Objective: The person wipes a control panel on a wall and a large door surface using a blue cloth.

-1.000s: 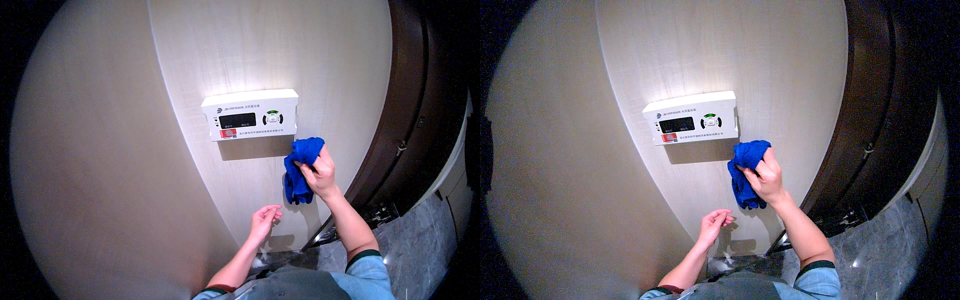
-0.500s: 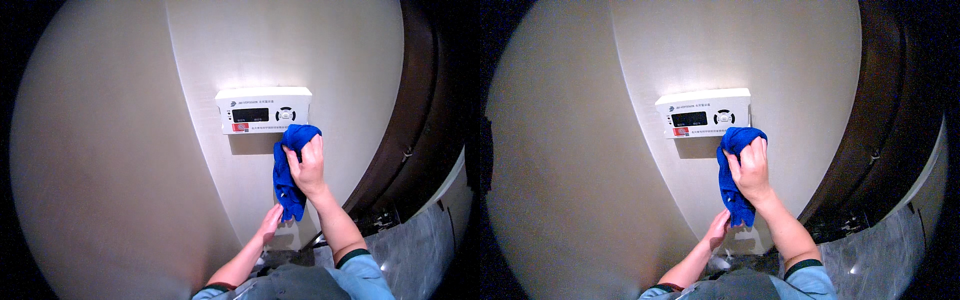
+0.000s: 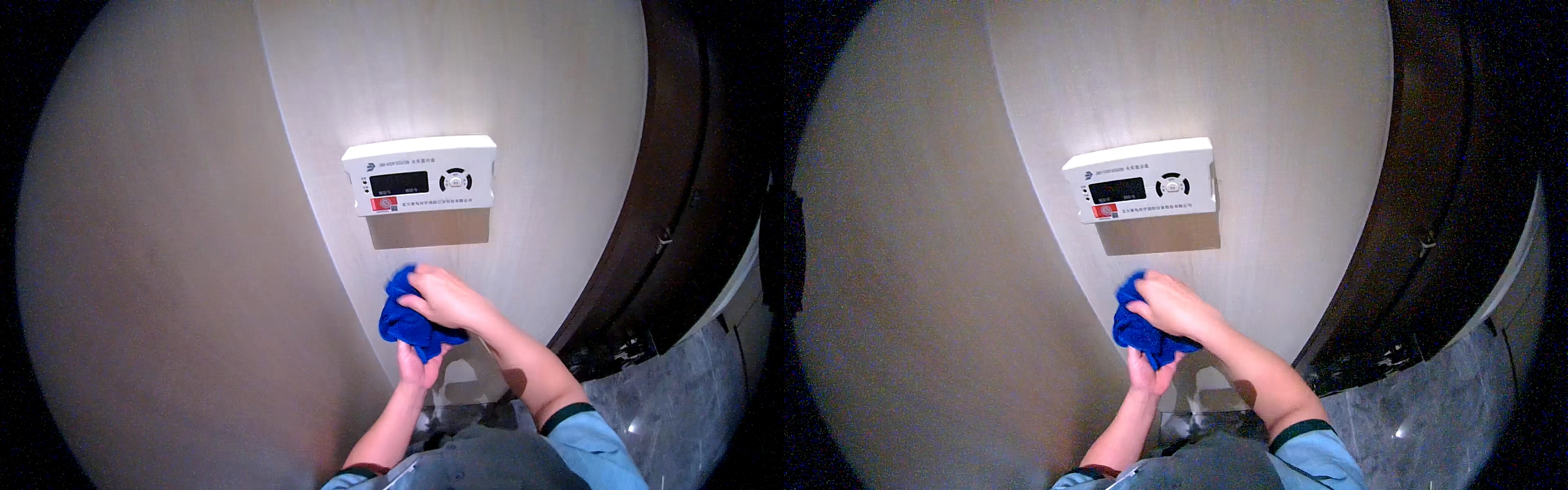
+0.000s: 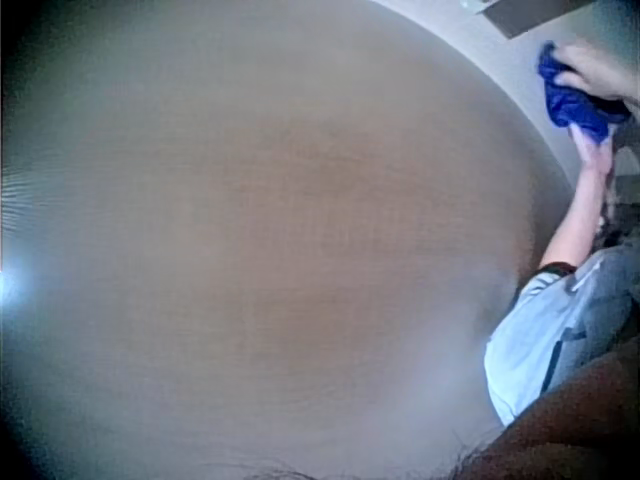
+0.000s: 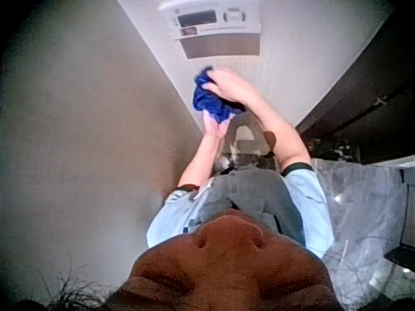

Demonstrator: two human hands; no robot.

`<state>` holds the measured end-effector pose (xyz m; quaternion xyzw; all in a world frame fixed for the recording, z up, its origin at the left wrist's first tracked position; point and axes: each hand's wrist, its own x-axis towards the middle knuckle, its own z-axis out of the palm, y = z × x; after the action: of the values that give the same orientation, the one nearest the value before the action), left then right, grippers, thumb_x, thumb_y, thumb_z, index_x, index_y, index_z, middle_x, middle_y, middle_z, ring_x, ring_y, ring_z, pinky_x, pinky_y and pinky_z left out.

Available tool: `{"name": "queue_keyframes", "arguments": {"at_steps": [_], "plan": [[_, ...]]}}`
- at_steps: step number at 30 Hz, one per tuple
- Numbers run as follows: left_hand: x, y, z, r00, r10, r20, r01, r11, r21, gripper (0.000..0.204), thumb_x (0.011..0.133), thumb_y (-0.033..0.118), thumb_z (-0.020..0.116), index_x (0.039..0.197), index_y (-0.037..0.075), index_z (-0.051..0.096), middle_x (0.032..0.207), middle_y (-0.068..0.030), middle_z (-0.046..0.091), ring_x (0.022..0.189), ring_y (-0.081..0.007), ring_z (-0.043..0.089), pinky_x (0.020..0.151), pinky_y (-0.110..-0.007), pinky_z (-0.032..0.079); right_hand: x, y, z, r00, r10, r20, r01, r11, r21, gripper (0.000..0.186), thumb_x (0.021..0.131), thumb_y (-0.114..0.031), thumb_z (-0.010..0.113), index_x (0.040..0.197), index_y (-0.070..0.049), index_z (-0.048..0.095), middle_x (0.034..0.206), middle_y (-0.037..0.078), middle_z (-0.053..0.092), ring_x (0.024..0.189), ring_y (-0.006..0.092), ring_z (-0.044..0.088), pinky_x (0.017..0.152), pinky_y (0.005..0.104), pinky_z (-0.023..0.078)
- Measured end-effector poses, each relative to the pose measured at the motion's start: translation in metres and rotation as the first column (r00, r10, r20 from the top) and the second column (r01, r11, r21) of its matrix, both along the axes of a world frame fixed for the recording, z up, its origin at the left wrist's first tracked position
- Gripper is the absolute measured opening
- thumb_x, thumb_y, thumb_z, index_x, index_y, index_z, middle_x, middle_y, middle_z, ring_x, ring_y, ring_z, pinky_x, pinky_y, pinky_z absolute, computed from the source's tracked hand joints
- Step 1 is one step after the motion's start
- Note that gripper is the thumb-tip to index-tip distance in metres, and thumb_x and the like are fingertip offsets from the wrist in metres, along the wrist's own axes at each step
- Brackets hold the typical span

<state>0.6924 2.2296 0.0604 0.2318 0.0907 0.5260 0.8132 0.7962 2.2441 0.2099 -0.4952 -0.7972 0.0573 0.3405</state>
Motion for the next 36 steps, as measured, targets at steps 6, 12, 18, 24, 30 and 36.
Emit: {"name": "queue_keyframes", "arguments": {"at_steps": [6, 12, 18, 24, 30, 36], "plan": [[-0.012, -0.017, 0.036, 0.873, 0.474, -0.114, -0.395, 0.825, 0.405, 0.044, 0.090, 0.007, 0.055, 0.131, 0.007, 0.040, 0.124, -0.0066, 0.051, 0.112, -0.0166, 0.050, 0.095, -0.031, 0.042, 0.043, -0.037, -0.033, 0.947, -0.101, -0.304, 0.028, 0.971, -0.236, 0.036, 0.090, -0.026, 0.057, 0.110, 0.003, 0.054, 0.109, 0.018, 0.057, 0.099, 0.0340, 0.056, 0.087, 0.0390, 0.045], [-0.013, -0.027, 0.051, 0.547, 0.763, -0.344, -0.108, 0.472, 0.875, 0.056, 0.075, 0.004, 0.062, 0.129, 0.002, 0.047, 0.124, -0.0147, 0.046, 0.117, -0.0277, 0.044, 0.100, -0.037, 0.035, 0.022, -0.073, -0.045, 0.553, 0.186, -0.812, -0.344, 0.939, -0.020, 0.049, 0.089, -0.008, 0.054, 0.134, 0.001, 0.037, 0.123, 0.004, 0.051, 0.112, 0.0138, 0.048, 0.097, 0.0318, 0.039], [-0.027, -0.038, 0.075, 0.491, 0.826, -0.278, -0.198, 0.416, 0.887, 0.053, 0.074, 0.014, 0.067, 0.123, 0.001, 0.053, 0.127, -0.0159, 0.046, 0.119, -0.0293, 0.041, 0.100, -0.040, 0.032, 0.014, -0.075, 0.015, 0.894, 0.141, -0.424, 0.070, 0.893, 0.445, 0.046, 0.070, -0.002, 0.065, 0.115, 0.005, 0.055, 0.113, 0.021, 0.057, 0.103, 0.0328, 0.059, 0.090, 0.0348, 0.045], [-0.030, -0.031, 0.069, 0.565, 0.747, -0.349, -0.346, 0.599, 0.722, 0.027, 0.084, 0.006, 0.059, 0.111, 0.004, 0.062, 0.109, -0.0080, 0.060, 0.106, -0.0164, 0.052, 0.089, -0.029, 0.040, 0.001, -0.045, 0.091, 0.992, 0.057, -0.109, 0.051, 0.616, 0.786, 0.052, 0.063, -0.009, 0.073, 0.110, 0.005, 0.056, 0.116, 0.023, 0.052, 0.105, 0.0409, 0.052, 0.093, 0.0467, 0.041], [-0.030, -0.018, 0.053, 0.688, 0.620, -0.377, -0.380, 0.751, 0.540, 0.019, 0.090, 0.009, 0.055, 0.106, 0.001, 0.063, 0.100, -0.0051, 0.064, 0.093, -0.0114, 0.056, 0.086, -0.026, 0.041, -0.031, 0.024, 0.130, 0.947, -0.320, -0.011, 0.141, 0.388, 0.911, 0.033, 0.065, -0.008, 0.065, 0.097, -0.011, 0.058, 0.109, 0.006, 0.053, 0.106, 0.0266, 0.046, 0.087, 0.0420, 0.033], [-0.010, 0.009, 0.030, 0.751, 0.517, -0.410, -0.335, 0.834, 0.439, 0.016, 0.092, 0.013, 0.056, 0.102, 0.003, 0.064, 0.093, -0.0033, 0.064, 0.087, -0.0096, 0.056, 0.081, -0.024, 0.041, -0.040, 0.051, 0.113, 0.957, -0.254, 0.143, -0.018, 0.437, 0.899, 0.022, 0.070, -0.009, 0.061, 0.091, -0.010, 0.057, 0.097, 0.006, 0.055, 0.093, 0.0249, 0.053, 0.078, 0.0413, 0.038]]}}
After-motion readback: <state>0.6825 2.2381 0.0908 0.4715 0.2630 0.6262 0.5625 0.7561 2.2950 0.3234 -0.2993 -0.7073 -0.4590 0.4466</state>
